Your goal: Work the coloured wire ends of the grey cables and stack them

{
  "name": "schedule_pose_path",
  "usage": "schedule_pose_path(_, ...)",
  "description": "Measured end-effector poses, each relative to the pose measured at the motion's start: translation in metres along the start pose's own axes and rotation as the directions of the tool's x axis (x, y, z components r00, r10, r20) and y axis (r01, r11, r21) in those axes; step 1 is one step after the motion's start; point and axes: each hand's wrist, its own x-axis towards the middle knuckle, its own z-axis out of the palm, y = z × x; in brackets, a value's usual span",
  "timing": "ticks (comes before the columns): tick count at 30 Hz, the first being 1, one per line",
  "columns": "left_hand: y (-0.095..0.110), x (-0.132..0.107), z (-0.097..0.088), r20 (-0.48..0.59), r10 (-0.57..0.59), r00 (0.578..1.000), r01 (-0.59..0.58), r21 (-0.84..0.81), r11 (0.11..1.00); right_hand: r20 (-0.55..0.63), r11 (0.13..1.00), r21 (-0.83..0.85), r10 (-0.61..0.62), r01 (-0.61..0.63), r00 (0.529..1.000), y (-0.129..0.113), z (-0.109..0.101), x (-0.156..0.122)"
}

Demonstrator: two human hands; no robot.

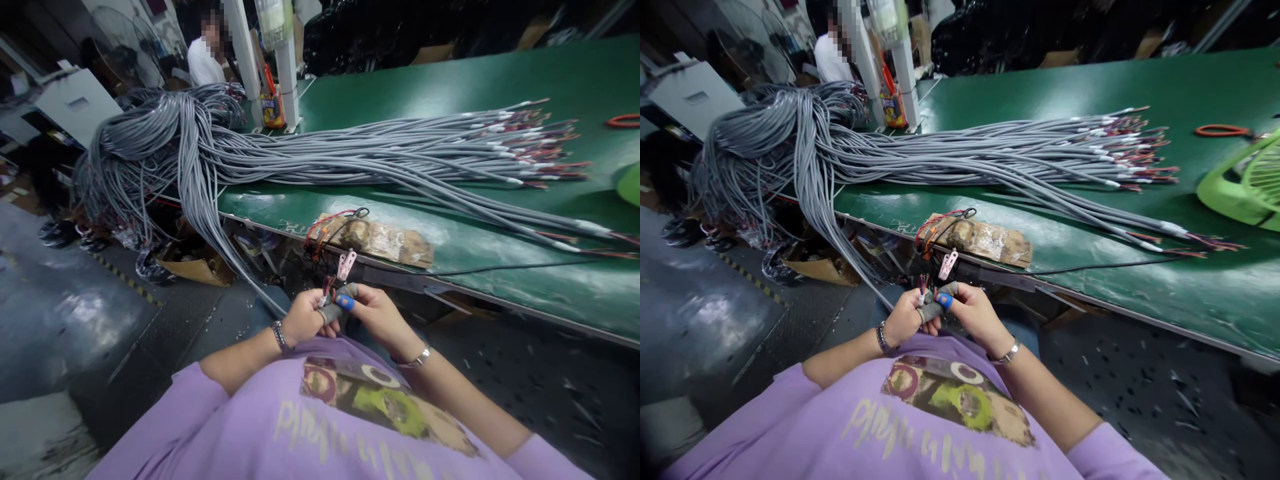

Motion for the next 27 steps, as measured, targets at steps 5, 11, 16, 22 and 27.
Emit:
schedule_pose_path(5, -0.006, 0.0, 0.005, -0.164, 0.046, 0.985, -0.062, -0.093, 0.994, -0.077, 0.998, 0.06, -0.001, 0.006, 0.997, 0.003, 0.006, 0.001)
schedule_pose_path(11, -0.004, 0.001, 0.01, -0.221, 0.04, 0.974, -0.081, -0.183, 0.98, -0.088, 0.995, 0.102, -0.002, 0.011, 0.996, 0.007, 0.008, -0.002)
schedule_pose_path(16, 0.008, -0.001, 0.008, -0.217, 0.041, 0.975, -0.085, -0.2, 0.976, -0.091, 0.97, 0.24, 0.049, -0.026, 0.995, 0.014, -0.003, 0.004)
schedule_pose_path(22, 0.019, 0.003, 0.008, -0.149, 0.038, 0.988, -0.07, -0.222, 0.973, 0.015, 0.875, 0.451, 0.187, -0.174, 0.982, 0.003, -0.005, 0.028)
schedule_pose_path(27, 0.02, 0.01, 0.013, -0.138, 0.021, 0.99, -0.051, -0.217, 0.975, 0.017, 0.854, 0.497, 0.166, -0.152, 0.986, -0.003, 0.001, 0.041)
